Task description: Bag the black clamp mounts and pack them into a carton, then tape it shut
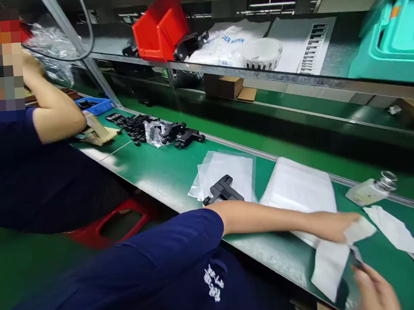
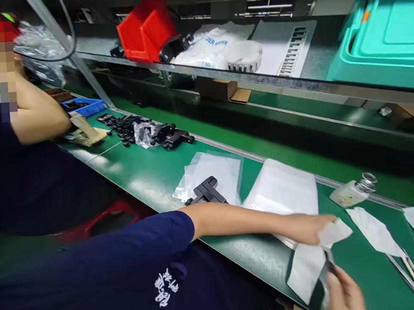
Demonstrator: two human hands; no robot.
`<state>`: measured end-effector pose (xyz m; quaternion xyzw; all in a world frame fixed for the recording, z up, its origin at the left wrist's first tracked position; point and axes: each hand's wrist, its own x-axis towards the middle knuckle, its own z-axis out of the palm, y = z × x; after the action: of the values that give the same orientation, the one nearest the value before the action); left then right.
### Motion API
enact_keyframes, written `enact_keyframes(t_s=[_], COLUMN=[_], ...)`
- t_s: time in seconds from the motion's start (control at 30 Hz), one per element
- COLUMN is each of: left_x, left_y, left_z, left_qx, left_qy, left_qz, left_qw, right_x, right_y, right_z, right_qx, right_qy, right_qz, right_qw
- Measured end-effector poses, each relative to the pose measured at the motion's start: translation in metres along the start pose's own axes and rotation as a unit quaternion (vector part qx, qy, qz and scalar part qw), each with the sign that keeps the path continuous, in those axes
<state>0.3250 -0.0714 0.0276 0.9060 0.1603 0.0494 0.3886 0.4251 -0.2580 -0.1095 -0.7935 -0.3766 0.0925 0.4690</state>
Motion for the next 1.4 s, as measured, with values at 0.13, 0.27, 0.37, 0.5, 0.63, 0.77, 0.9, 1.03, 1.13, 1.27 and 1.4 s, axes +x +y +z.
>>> enact_keyframes(t_s=[0.13, 0.27, 0.37, 0.5, 0.63, 0.77, 0.9, 1.03, 1.13, 1.27, 1.4], left_x=[-0.034, -0.110, -0.179, -0.242, -0.254, -0.251, -0.252, -0.250, -0.249, -0.249, -0.249], left_y=[-0.024, -0.093, -0.156, -0.210, -0.209, -0.179, -0.163, -0.165, -0.167, -0.167, -0.168], left_z=[-0.051, -0.109, -0.134, -0.113, -0.060, -0.028, -0.026, -0.031, -0.032, -0.033, -0.034], left_qx=[0.024, 0.031, 0.060, 0.044, 0.014, 0.018, -0.001, -0.025, -0.034, -0.038, -0.039], left_qy=[0.072, 0.147, 0.207, 0.167, 0.202, 0.236, 0.219, 0.207, 0.209, 0.203, 0.199], left_qz=[-0.004, -0.062, -0.155, -0.154, -0.167, -0.199, -0.205, -0.197, -0.190, -0.187, -0.188], left_qw=[0.997, 0.987, 0.964, 0.973, 0.965, 0.951, 0.954, 0.958, 0.959, 0.960, 0.961], right_x=[0.006, 0.030, 0.046, 0.050, 0.021, -0.012, -0.017, -0.006, -0.002, 0.000, 0.002], right_y=[-0.029, -0.029, -0.028, -0.079, -0.164, -0.208, -0.207, -0.206, -0.211, -0.213, -0.213], right_z=[0.023, 0.031, 0.019, 0.018, 0.077, 0.159, 0.192, 0.186, 0.181, 0.182, 0.182], right_qx=[-0.084, -0.202, -0.236, -0.188, 0.087, 0.166, 0.121, 0.084, 0.063, 0.045, 0.040], right_qy=[-0.044, -0.013, 0.039, 0.177, 0.051, -0.207, -0.230, -0.282, -0.304, -0.322, -0.332], right_qz=[0.032, -0.046, -0.073, -0.134, -0.112, -0.005, 0.027, 0.029, 0.021, 0.017, 0.018], right_qw=[0.995, 0.978, 0.968, 0.957, 0.989, 0.964, 0.965, 0.955, 0.950, 0.946, 0.942])
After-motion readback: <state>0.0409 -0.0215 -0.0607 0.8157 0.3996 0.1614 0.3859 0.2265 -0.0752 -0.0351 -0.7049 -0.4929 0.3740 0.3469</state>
